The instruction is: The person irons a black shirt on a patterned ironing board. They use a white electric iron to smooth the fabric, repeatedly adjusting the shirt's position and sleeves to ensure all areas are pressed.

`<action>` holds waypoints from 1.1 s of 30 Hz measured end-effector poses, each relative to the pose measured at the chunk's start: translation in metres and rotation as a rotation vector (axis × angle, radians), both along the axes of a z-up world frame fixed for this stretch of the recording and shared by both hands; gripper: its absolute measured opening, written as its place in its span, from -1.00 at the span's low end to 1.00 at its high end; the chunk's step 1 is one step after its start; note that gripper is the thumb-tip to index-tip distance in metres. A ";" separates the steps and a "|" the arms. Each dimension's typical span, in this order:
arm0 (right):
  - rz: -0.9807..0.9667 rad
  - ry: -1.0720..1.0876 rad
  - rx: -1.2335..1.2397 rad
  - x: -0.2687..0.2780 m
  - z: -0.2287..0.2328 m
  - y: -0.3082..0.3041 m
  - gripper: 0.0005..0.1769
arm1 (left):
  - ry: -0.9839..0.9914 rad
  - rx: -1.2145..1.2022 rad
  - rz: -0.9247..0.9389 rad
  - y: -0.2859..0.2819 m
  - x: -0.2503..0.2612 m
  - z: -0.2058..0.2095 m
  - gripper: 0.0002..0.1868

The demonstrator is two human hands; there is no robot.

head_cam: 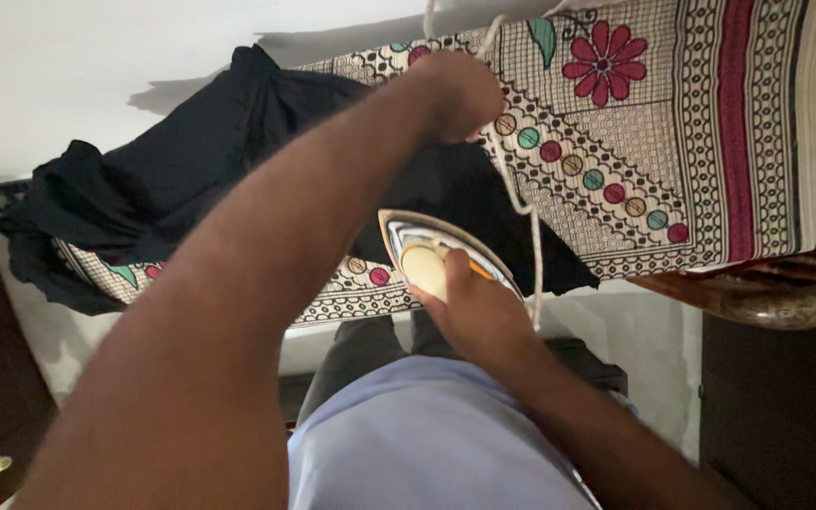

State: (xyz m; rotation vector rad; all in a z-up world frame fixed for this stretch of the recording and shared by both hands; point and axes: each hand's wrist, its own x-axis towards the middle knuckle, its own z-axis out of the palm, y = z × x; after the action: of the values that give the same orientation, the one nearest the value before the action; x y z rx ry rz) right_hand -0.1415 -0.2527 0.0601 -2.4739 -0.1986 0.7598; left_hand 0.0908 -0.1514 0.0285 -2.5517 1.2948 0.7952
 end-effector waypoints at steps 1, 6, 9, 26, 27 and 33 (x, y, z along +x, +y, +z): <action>-0.029 0.003 -0.011 0.002 -0.001 0.003 -0.35 | 0.010 0.003 -0.003 -0.001 0.000 0.002 -0.87; -0.034 -0.145 0.072 0.017 -0.012 0.009 -0.37 | 0.047 0.072 -0.029 -0.008 0.003 0.009 -0.85; -0.036 -0.204 0.087 0.032 -0.019 0.011 -0.35 | 0.016 0.032 -0.074 -0.010 0.008 0.006 -0.77; -0.125 0.021 0.010 0.037 -0.002 -0.031 -0.30 | -0.210 -0.218 0.056 0.170 -0.122 0.028 -0.78; -0.078 0.011 0.038 0.035 -0.001 -0.034 -0.30 | -0.202 -0.486 0.088 0.179 -0.151 0.026 -0.82; 0.187 -0.050 0.060 0.035 -0.011 -0.017 -0.30 | -0.384 -0.695 0.230 0.199 -0.231 -0.004 -0.56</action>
State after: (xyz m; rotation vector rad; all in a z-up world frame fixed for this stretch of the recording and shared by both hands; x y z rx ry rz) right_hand -0.1061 -0.2698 0.0491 -2.4428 -0.4693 0.7565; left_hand -0.1401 0.0480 0.0240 -3.1950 1.3196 -0.1849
